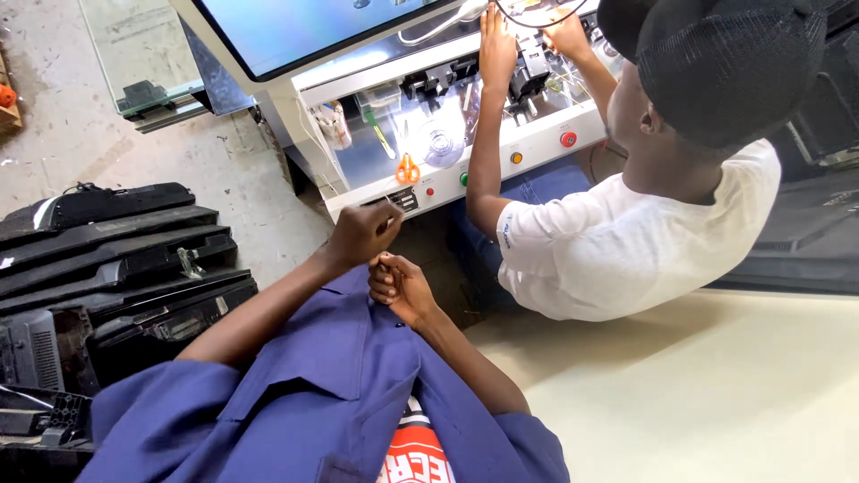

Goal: Repairing an electronic display using a specialized bonding machine and scissors to trim ribbon cables.

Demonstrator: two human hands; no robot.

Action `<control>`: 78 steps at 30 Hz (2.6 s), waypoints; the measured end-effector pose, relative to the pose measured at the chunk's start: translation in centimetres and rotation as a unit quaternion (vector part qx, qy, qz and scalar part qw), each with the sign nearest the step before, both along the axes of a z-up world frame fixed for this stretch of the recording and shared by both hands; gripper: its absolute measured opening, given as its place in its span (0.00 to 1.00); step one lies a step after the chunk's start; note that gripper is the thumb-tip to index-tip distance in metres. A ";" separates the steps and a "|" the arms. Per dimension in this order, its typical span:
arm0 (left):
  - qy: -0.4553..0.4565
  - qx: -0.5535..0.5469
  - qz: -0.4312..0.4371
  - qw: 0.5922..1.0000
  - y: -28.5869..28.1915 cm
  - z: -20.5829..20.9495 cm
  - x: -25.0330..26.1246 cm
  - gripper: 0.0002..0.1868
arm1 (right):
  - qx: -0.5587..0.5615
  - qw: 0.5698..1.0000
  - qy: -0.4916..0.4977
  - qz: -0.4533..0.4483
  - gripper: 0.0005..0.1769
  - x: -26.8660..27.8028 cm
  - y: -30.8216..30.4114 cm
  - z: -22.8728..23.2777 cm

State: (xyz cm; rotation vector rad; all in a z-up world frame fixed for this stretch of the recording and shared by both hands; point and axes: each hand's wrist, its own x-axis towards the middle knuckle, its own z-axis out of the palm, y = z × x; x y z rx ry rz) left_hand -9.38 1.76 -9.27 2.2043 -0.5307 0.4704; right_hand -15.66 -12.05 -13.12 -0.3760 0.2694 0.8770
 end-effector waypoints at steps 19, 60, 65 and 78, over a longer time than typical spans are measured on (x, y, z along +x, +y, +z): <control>0.069 -0.142 0.091 0.983 1.0 -1.4 -2.7 0.03 | 0.006 1.000 -0.003 0.013 0.09 -0.4 0.2 0.0; 0.575 0.193 0.072 0.792 12.3 -25.6 -7.5 0.16 | -0.011 1.000 0.008 0.004 0.08 -0.2 0.3 0.9; 0.578 0.186 0.077 0.791 12.3 -25.4 -7.6 0.15 | 0.000 1.000 0.005 -0.001 0.08 -0.2 0.3 0.8; 0.592 0.170 0.081 0.783 12.0 -25.1 -7.5 0.15 | 0.009 1.000 0.007 0.024 0.08 0.0 0.0 0.5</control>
